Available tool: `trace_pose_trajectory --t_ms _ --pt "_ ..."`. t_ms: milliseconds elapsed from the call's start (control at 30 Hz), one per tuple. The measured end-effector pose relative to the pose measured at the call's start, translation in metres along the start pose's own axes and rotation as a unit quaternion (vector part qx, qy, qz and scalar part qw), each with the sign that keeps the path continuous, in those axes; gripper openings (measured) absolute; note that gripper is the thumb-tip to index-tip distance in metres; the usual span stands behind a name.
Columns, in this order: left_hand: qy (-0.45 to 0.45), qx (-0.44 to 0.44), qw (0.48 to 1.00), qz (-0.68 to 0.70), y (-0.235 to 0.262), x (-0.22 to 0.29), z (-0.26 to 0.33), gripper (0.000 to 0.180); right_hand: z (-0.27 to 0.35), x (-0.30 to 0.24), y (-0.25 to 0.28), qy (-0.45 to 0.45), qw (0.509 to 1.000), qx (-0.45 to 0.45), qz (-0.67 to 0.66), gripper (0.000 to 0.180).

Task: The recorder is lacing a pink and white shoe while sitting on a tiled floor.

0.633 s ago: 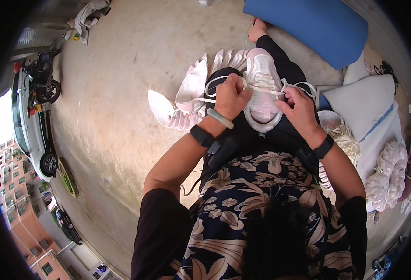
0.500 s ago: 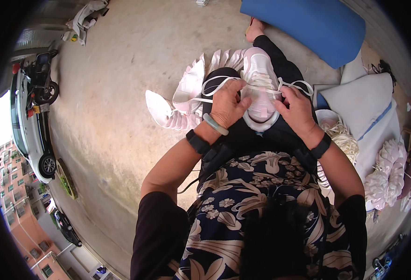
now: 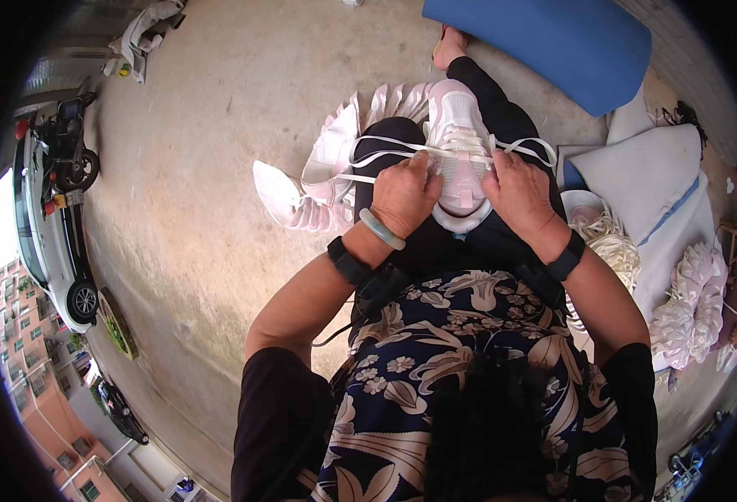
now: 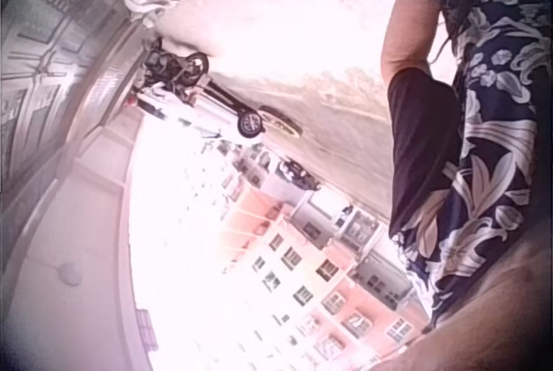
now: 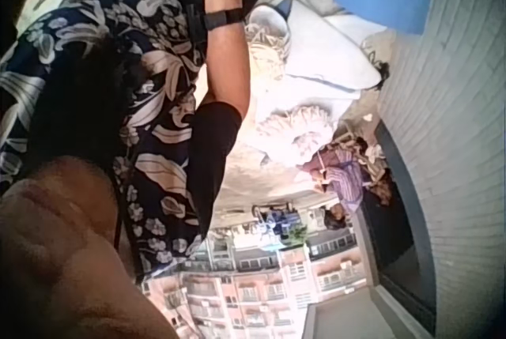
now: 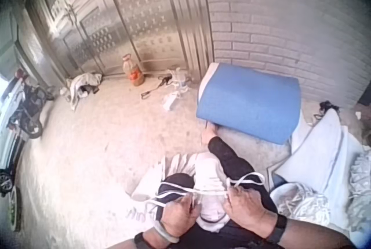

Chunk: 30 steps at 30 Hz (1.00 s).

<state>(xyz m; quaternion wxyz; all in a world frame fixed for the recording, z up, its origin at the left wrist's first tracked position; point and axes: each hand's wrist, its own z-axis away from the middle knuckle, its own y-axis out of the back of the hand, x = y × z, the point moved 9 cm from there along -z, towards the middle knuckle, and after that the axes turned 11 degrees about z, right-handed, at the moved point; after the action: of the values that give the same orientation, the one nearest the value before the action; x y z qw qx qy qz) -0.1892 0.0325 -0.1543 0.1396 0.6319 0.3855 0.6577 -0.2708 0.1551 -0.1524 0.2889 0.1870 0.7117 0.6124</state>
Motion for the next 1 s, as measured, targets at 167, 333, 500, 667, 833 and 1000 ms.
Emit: trace_pose_trajectory --t_ms 167,333,500,667,833,1000 --pt "0.013 -0.020 0.999 -0.024 -0.004 -0.005 -0.002 0.019 -0.005 0.005 -0.001 -0.033 0.998 -0.030 0.044 0.020" --pt "-0.011 -0.022 0.998 -0.049 -0.008 -0.002 -0.002 0.018 -0.001 0.008 0.000 -0.017 0.998 0.011 0.066 0.019" --pt "-0.022 -0.032 0.998 -0.059 -0.011 -0.001 0.000 0.018 -0.001 0.003 -0.002 0.010 0.996 0.022 0.084 0.017" --pt "-0.025 -0.052 0.995 -0.085 -0.017 -0.003 -0.002 0.019 -0.002 -0.002 -0.008 0.036 0.990 0.032 0.134 0.015" --pt "-0.024 -0.079 0.993 -0.086 -0.018 -0.002 -0.005 0.022 -0.005 0.002 -0.005 0.001 0.995 -0.006 0.095 0.016" --pt "-0.046 -0.068 0.994 -0.072 -0.018 -0.002 -0.002 0.025 -0.002 0.011 -0.010 -0.032 0.998 -0.037 0.051 0.017"
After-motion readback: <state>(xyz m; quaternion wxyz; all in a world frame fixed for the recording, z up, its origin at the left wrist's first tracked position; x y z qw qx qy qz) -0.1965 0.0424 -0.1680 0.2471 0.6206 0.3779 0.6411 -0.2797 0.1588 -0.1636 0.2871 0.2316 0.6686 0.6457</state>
